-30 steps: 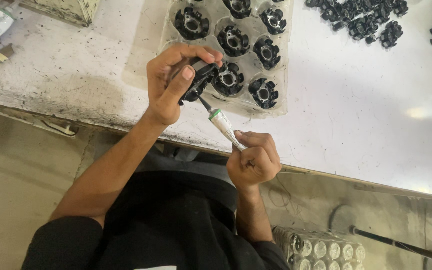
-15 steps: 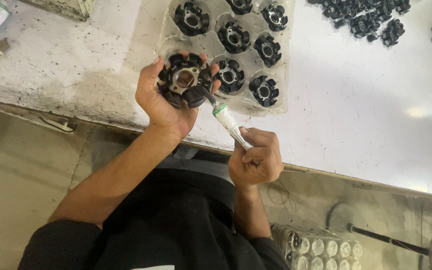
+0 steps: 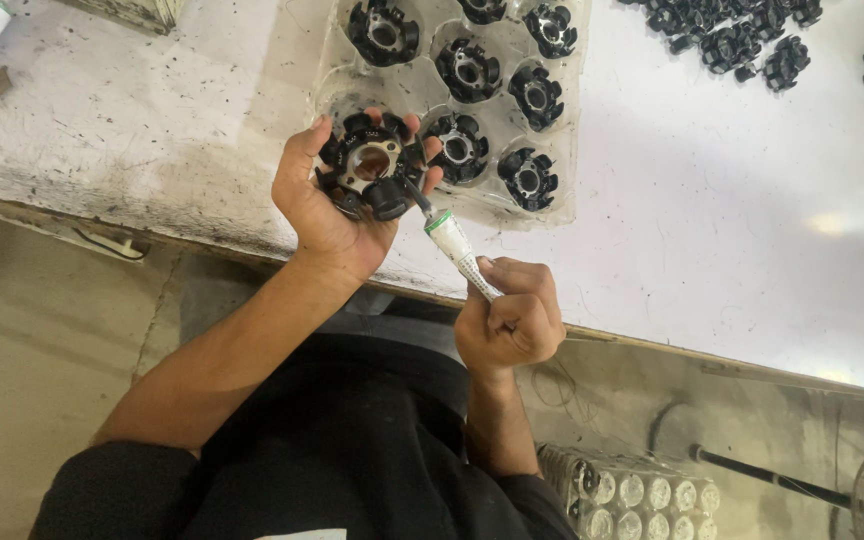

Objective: The person picks black plastic rotor-like components one at a time from a tray and squeezes adhesive from a tube onto each part, then places the glued part back into the tray or onto the table. The person continues this gluing cycle across many parts, occasionally repositioning the tray.

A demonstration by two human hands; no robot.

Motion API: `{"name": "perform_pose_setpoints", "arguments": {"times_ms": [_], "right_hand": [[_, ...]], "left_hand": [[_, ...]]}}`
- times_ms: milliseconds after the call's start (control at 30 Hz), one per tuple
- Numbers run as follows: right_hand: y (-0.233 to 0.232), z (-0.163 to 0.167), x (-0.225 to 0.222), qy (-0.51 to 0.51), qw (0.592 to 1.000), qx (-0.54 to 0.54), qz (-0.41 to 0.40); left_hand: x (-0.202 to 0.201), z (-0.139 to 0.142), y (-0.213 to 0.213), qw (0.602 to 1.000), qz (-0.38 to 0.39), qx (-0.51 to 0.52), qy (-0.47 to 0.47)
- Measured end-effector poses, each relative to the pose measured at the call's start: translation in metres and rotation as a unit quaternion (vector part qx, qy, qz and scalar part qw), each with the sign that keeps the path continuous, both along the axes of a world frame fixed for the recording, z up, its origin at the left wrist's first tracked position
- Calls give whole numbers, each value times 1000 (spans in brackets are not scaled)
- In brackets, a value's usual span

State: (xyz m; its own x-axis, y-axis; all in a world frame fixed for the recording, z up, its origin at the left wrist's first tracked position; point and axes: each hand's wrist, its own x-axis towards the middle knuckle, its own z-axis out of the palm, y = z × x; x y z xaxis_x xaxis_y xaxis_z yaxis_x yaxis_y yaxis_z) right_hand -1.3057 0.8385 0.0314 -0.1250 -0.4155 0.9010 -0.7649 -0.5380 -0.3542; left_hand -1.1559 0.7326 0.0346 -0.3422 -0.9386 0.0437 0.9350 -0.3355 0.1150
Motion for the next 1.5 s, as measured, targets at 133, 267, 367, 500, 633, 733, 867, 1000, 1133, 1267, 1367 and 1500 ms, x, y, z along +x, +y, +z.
{"name": "perform_pose_setpoints", "arguments": {"times_ms": [133,267,367,500,633,733,867,1000,1133,1267,1367,1500], "right_hand": [[1,1,0,-9,1000,11,14],[1,3,2,-19,999,21,19],[2,4,3,-24,999,33,16],[3,4,-4,-23,998,65,-1],[6,1,-17,-111,991,69,-12],[8,-3,-24,-145,987,59,22],[11,-11,-27,-155,984,87,17],[17,-16,-23,-179,978,101,22],[17,-13,-26,-164,982,88,21],[24,-11,-29,-159,983,87,18],[24,-12,-26,-167,982,87,20],[23,-13,-25,-149,985,84,30]], "left_hand": [[-1,-1,0,1000,1,4,-2],[-1,2,-1,1000,-7,14,0],[1,4,-1,999,-12,44,-10],[1,-2,-6,998,-2,55,-28],[2,-17,-49,988,85,11,-127],[8,-29,-100,963,144,-75,-216],[10,-45,-131,650,130,-314,-680],[8,-45,-129,411,127,-418,-800],[7,-29,-143,270,184,-489,-809],[3,-34,-162,307,225,-535,-754],[-6,-43,-185,231,263,-479,-805],[-14,-57,-207,124,193,-475,-850]]}}
